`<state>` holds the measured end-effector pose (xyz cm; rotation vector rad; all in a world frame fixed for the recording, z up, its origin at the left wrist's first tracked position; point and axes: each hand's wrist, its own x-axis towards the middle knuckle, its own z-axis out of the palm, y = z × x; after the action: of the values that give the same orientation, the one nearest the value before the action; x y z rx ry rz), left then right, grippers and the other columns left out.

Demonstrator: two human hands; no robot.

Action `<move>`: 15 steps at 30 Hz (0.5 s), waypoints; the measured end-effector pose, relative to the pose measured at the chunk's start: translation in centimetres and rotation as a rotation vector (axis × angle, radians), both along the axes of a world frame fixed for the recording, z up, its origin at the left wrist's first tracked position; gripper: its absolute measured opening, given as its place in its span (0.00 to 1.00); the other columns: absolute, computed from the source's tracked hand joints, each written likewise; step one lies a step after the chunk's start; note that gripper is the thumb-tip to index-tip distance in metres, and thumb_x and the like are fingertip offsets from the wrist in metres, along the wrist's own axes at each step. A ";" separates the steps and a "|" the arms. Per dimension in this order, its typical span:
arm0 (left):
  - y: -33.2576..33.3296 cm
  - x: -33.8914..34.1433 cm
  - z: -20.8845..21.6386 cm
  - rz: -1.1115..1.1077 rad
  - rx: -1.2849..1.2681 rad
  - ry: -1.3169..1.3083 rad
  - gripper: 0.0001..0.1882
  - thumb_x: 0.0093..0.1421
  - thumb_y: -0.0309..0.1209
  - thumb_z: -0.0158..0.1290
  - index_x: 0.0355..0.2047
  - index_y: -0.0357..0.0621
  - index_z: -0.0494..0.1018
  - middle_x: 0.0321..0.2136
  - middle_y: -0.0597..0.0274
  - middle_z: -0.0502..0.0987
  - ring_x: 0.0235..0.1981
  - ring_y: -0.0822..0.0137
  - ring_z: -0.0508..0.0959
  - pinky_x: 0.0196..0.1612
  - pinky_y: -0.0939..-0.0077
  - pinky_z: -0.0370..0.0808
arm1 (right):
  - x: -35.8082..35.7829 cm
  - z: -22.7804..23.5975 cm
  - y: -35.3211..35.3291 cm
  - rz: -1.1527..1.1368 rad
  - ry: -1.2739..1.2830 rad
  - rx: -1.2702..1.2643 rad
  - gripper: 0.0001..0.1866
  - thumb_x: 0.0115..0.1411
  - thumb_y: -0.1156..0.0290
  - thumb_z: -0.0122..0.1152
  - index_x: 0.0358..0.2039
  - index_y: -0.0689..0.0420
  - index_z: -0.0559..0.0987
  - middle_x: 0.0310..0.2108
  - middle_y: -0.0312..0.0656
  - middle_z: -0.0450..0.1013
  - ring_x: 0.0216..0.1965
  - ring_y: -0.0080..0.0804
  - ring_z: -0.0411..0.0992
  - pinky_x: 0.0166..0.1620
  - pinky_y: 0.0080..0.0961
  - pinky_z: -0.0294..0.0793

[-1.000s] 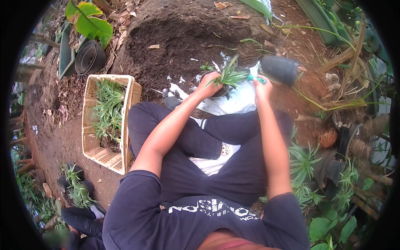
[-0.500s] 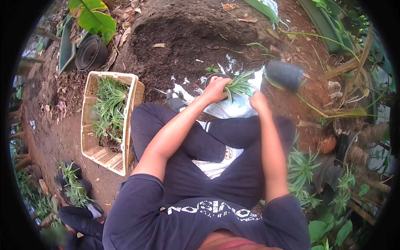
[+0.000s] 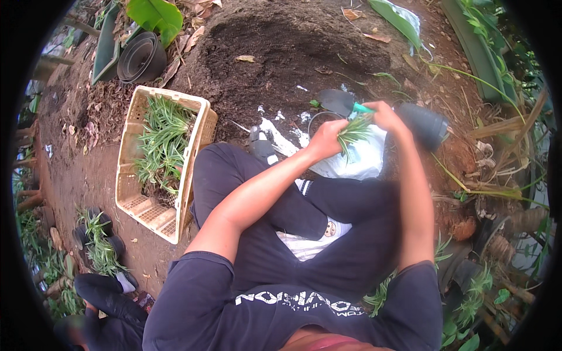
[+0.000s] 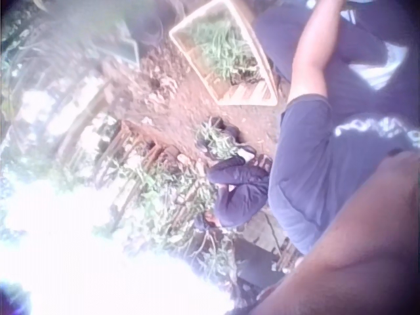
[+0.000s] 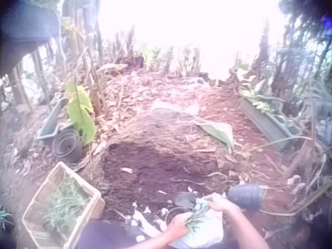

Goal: The person sits on the ground and uses a small trowel to scoop soil into a black plastic pot containing a small plant. The person repeatedly adds soil and presses it down around the plant. The person then places the potted plant on the ground among other potted plants.

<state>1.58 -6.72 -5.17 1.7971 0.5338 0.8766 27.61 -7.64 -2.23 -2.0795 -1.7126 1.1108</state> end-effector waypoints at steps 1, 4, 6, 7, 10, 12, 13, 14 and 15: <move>0.2 -0.9 -0.8 0.024 0.014 0.006 0.10 0.51 0.20 0.60 0.33 0.34 0.73 0.27 0.45 0.75 0.30 0.43 0.79 0.34 0.57 0.74 | -2.6 1.4 2.5 -0.071 0.005 -0.089 0.21 0.62 0.75 0.65 0.56 0.66 0.81 0.41 0.50 0.84 0.43 0.37 0.80 0.51 0.34 0.77; 0.5 -0.4 -0.8 0.043 -0.046 -0.024 0.09 0.51 0.20 0.60 0.33 0.34 0.73 0.26 0.45 0.76 0.30 0.43 0.79 0.34 0.58 0.74 | -1.9 -0.2 7.0 -0.053 -0.070 -0.018 0.20 0.62 0.72 0.66 0.54 0.65 0.82 0.39 0.48 0.84 0.41 0.37 0.80 0.49 0.35 0.76; 0.5 0.2 -0.8 0.063 -0.099 -0.030 0.09 0.53 0.20 0.61 0.33 0.34 0.73 0.26 0.45 0.78 0.30 0.42 0.80 0.34 0.59 0.74 | -0.4 -2.7 9.0 -0.030 -0.139 0.046 0.20 0.62 0.70 0.67 0.54 0.64 0.82 0.39 0.48 0.84 0.41 0.37 0.80 0.49 0.35 0.76; 0.5 0.3 -1.0 0.077 -0.115 -0.028 0.09 0.53 0.20 0.61 0.33 0.35 0.73 0.26 0.45 0.78 0.30 0.42 0.81 0.34 0.59 0.74 | -0.5 -3.7 10.1 -0.025 -0.115 0.037 0.21 0.61 0.70 0.68 0.54 0.63 0.82 0.41 0.51 0.83 0.44 0.41 0.80 0.52 0.37 0.76; 0.5 0.3 -1.4 0.100 -0.151 -0.005 0.09 0.53 0.21 0.61 0.33 0.36 0.73 0.26 0.45 0.79 0.31 0.40 0.81 0.34 0.59 0.74 | -1.9 -6.6 12.3 -0.016 -0.040 0.039 0.23 0.61 0.67 0.70 0.56 0.59 0.83 0.46 0.58 0.82 0.51 0.50 0.81 0.56 0.40 0.75; 0.5 0.5 -1.4 0.099 -0.164 -0.042 0.09 0.53 0.21 0.61 0.33 0.36 0.73 0.26 0.44 0.79 0.31 0.40 0.81 0.34 0.59 0.74 | -3.4 -7.9 13.5 0.010 -0.037 0.026 0.22 0.61 0.67 0.70 0.56 0.59 0.83 0.46 0.59 0.82 0.50 0.51 0.81 0.56 0.41 0.76; 0.6 0.4 -1.4 0.103 -0.171 -0.057 0.08 0.54 0.21 0.61 0.33 0.36 0.73 0.26 0.44 0.79 0.31 0.40 0.81 0.34 0.59 0.75 | -4.7 -8.3 14.2 0.028 -0.031 0.019 0.22 0.61 0.67 0.70 0.56 0.59 0.83 0.46 0.59 0.82 0.50 0.52 0.81 0.55 0.41 0.76; 0.7 0.2 -1.4 0.110 -0.168 -0.040 0.08 0.54 0.20 0.60 0.33 0.35 0.72 0.26 0.44 0.79 0.31 0.40 0.81 0.34 0.59 0.74 | -5.7 -8.5 14.5 0.018 -0.021 0.021 0.22 0.61 0.66 0.69 0.55 0.59 0.83 0.45 0.60 0.82 0.50 0.54 0.81 0.55 0.42 0.76; 0.7 0.1 -1.3 0.108 -0.197 -0.036 0.08 0.53 0.20 0.59 0.33 0.35 0.72 0.27 0.42 0.78 0.33 0.38 0.80 0.35 0.58 0.74 | -6.5 -8.6 14.7 0.026 -0.025 0.055 0.22 0.61 0.67 0.69 0.55 0.58 0.83 0.45 0.60 0.82 0.49 0.55 0.81 0.54 0.42 0.76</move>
<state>1.71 -6.00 -6.50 1.5831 0.6749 0.8965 21.09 7.04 -10.79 -2.0516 -1.7662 1.0370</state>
